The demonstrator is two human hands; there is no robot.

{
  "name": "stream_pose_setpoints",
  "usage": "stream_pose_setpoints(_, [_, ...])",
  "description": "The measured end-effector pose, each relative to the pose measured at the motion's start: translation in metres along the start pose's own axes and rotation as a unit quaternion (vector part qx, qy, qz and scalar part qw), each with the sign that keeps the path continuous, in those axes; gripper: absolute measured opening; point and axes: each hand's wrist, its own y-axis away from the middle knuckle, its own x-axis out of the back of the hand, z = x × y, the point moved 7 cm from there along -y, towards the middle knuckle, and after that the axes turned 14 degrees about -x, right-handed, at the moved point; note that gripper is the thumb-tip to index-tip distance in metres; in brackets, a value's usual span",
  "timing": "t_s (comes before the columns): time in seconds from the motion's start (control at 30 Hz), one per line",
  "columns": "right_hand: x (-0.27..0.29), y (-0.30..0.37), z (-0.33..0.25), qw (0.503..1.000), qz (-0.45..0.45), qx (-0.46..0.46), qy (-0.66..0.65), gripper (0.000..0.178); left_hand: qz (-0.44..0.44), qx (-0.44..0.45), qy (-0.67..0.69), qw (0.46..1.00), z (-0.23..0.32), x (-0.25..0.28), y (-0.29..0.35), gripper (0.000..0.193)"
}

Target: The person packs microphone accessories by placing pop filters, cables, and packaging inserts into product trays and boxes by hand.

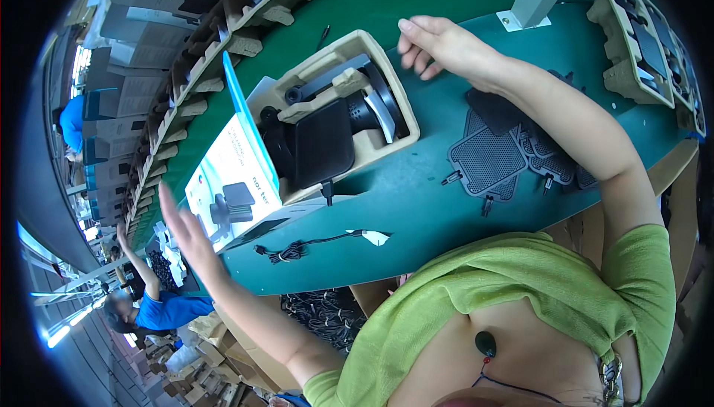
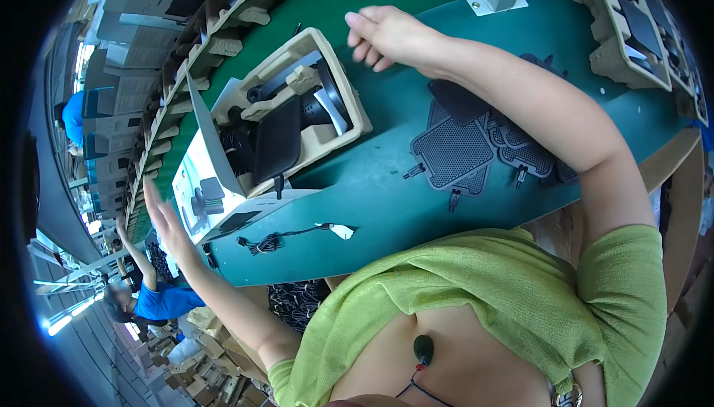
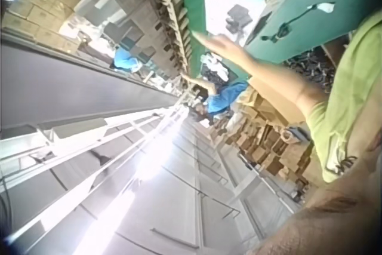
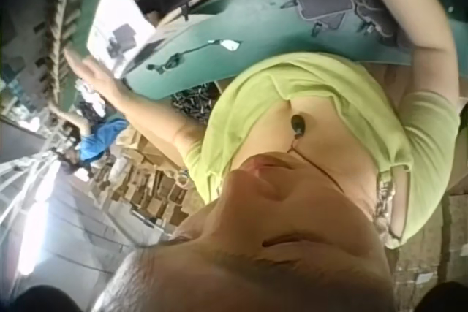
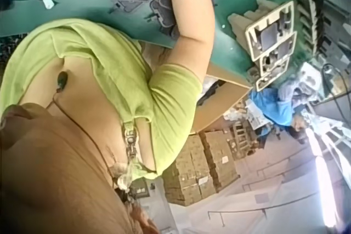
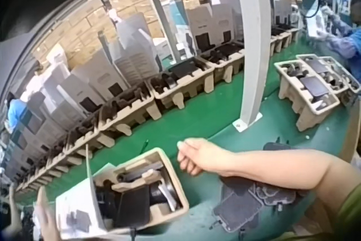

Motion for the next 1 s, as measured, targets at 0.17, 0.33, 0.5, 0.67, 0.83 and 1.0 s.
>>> stream_pose_setpoints(0.17, [-0.065,-0.005,-0.002,0.936,-0.350,0.033,0.017,0.041,-0.027,0.350,0.078,0.933,-0.187,0.064,0.062,0.058])
stream_pose_setpoints(0.33, [-0.101,-0.016,-0.008,0.901,-0.390,0.088,0.168,0.049,-0.063,0.276,-0.116,0.952,-0.159,0.047,0.042,0.052])
stream_pose_setpoints(0.5, [-0.145,-0.024,-0.035,0.912,-0.324,0.173,0.181,0.072,-0.028,0.265,-0.129,0.955,-0.145,0.039,0.040,0.053])
stream_pose_setpoints(0.67, [-0.161,-0.017,-0.037,0.923,-0.247,0.196,0.218,0.073,-0.086,0.297,-0.081,0.948,-0.139,0.035,0.044,0.056])
stream_pose_setpoints(0.83, [-0.162,-0.008,-0.031,0.928,-0.200,0.223,0.221,0.071,-0.062,0.262,-0.128,0.955,-0.137,0.041,0.050,0.055])
stream_pose_setpoints(1.0, [-0.147,0.006,-0.048,0.862,-0.133,0.264,0.411,0.049,-0.069,0.200,-0.236,0.948,-0.159,0.067,0.045,0.054])
